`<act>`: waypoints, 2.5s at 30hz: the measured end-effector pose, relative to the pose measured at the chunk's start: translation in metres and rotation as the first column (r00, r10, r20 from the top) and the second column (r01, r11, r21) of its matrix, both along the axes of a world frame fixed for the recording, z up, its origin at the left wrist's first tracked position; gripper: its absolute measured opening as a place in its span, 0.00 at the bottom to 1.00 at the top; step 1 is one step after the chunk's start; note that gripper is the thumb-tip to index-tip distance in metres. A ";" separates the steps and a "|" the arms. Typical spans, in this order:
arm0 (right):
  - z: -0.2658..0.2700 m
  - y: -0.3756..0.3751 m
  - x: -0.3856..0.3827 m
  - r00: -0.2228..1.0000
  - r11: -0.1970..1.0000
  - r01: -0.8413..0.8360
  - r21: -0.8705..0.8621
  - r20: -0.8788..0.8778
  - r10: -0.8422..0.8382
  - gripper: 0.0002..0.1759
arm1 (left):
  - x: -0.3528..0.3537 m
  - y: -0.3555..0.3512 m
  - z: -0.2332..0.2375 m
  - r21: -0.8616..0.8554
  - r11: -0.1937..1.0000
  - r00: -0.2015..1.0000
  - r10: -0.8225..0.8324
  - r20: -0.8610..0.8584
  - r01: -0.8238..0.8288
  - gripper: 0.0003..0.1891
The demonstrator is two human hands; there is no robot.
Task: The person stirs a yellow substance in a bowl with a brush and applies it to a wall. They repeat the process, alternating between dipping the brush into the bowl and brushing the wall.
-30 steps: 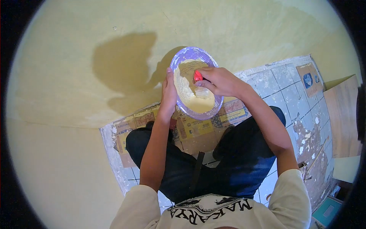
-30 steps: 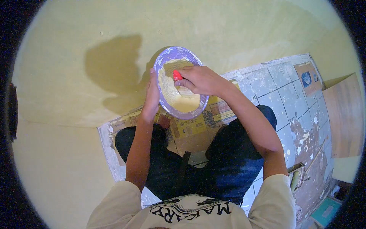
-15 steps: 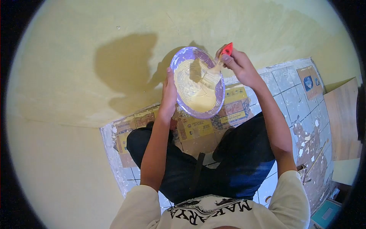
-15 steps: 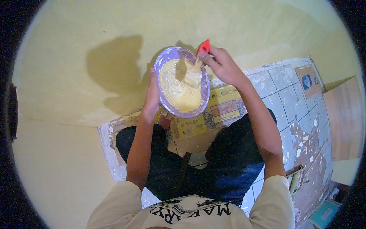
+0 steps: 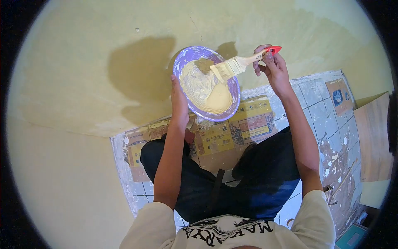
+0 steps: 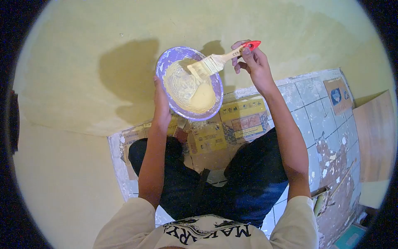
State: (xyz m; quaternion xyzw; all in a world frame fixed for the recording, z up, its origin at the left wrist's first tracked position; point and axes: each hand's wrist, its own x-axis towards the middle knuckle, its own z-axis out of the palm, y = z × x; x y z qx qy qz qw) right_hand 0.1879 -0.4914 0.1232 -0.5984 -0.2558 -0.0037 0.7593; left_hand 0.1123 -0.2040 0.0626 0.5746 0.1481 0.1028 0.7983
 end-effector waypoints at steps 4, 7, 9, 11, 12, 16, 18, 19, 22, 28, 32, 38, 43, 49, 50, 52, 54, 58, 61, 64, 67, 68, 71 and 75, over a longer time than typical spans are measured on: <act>-0.010 -0.003 0.001 0.991 0.976 -0.082 0.201 -0.087 0.101 0.22 | 0.000 -0.005 -0.006 0.111 0.989 0.995 0.087 0.054 -0.093 0.42; -0.013 0.002 -0.003 0.978 0.949 -0.067 0.307 -0.169 0.123 0.21 | -0.005 -0.009 0.003 0.102 0.991 0.994 0.086 0.063 -0.092 0.42; -0.016 0.005 -0.005 0.961 0.931 -0.064 0.359 -0.229 0.154 0.21 | -0.006 -0.013 0.007 0.079 0.994 0.996 0.072 0.054 -0.076 0.42; -0.017 0.010 -0.008 0.939 0.910 -0.058 0.411 -0.286 0.189 0.21 | -0.006 -0.014 0.007 0.076 0.992 0.994 0.099 0.045 -0.102 0.43; -0.016 0.012 -0.010 0.917 0.914 -0.020 0.404 -0.357 0.178 0.21 | -0.006 -0.015 0.006 0.077 0.992 0.994 0.101 0.047 -0.104 0.43; -0.028 0.019 -0.007 0.839 0.934 0.090 0.345 -0.531 0.115 0.20 | -0.005 -0.014 0.006 0.086 0.990 0.993 0.112 0.039 -0.115 0.43; -0.035 0.023 -0.007 0.827 0.943 0.106 0.315 -0.555 0.092 0.20 | -0.006 -0.014 0.006 0.074 0.991 0.993 0.104 0.047 -0.107 0.43; -0.037 0.023 -0.009 0.815 0.951 0.122 0.285 -0.576 0.068 0.20 | -0.006 -0.016 0.004 0.059 0.993 0.993 0.098 0.061 -0.102 0.43; -0.039 0.031 -0.012 0.766 0.950 0.208 0.234 -0.643 -0.009 0.21 | -0.001 -0.012 -0.001 0.057 0.994 0.993 0.084 0.078 -0.088 0.42; -0.042 0.035 -0.008 0.707 0.928 0.290 0.232 -0.706 -0.044 0.24 | -0.001 -0.010 0.000 0.045 0.996 0.996 0.079 0.043 -0.081 0.41; -0.043 0.028 0.000 0.704 0.924 0.296 0.242 -0.710 -0.039 0.24 | -0.007 -0.015 0.010 0.054 0.996 0.996 0.061 0.072 -0.065 0.40; -0.031 0.022 0.008 0.764 0.925 0.271 0.267 -0.644 -0.038 0.24 | 0.007 -0.005 -0.013 0.123 0.985 0.991 0.111 0.073 -0.119 0.38; 0.014 -0.005 0.015 0.825 0.778 0.357 0.517 -0.565 -0.004 0.18 | 0.019 0.002 -0.031 0.077 0.997 0.998 -0.002 0.062 -0.003 0.38; 0.087 -0.072 0.037 0.911 0.553 0.406 0.728 -0.373 -0.177 0.18 | 0.023 0.009 -0.042 0.002 0.996 0.996 -0.088 0.003 0.088 0.38; 0.102 -0.083 0.039 0.920 0.521 0.392 0.758 -0.324 -0.221 0.16 | 0.021 0.008 -0.039 -0.001 0.993 0.993 -0.116 0.024 0.116 0.38; 0.134 -0.111 0.054 0.928 0.550 0.364 0.752 -0.239 -0.286 0.17 | 0.021 0.007 -0.037 0.019 0.994 0.992 -0.112 0.050 0.111 0.39; 0.167 -0.125 0.069 0.931 0.585 0.332 0.740 -0.160 -0.327 0.17 | 0.025 0.009 -0.047 0.047 0.994 0.994 -0.102 0.050 0.099 0.40; 0.234 -0.130 0.088 0.675 0.672 0.613 0.416 0.167 -0.719 0.19 | 0.030 0.013 -0.059 0.045 0.996 0.997 -0.073 0.004 0.072 0.41; 0.264 -0.125 0.091 0.455 0.564 0.806 0.178 0.423 -0.784 0.18 | 0.029 0.016 -0.057 0.015 0.992 0.992 -0.123 0.032 0.122 0.41; 0.271 -0.114 0.098 0.307 0.426 0.903 0.061 0.603 -0.736 0.17 | 0.026 0.014 -0.051 -0.005 0.992 0.992 -0.129 0.010 0.129 0.41; 0.277 -0.106 0.103 0.189 0.317 0.948 0.031 0.746 -0.638 0.17 | 0.024 0.010 -0.048 0.002 0.997 0.995 -0.080 0.052 0.080 0.41; 0.282 -0.102 0.104 0.147 0.298 0.953 0.056 0.774 -0.616 0.17 | 0.022 0.011 -0.047 0.003 0.997 0.996 -0.078 0.045 0.078 0.41; 0.268 -0.099 0.104 0.115 0.216 0.976 0.009 0.826 -0.551 0.17 | 0.014 0.012 -0.030 0.072 0.993 0.995 -0.101 0.024 0.099 0.41; 0.169 -0.123 0.104 0.259 0.156 0.965 -0.212 0.875 -0.410 0.16 | 0.014 0.008 -0.029 0.032 0.991 0.991 -0.133 -0.007 0.134 0.43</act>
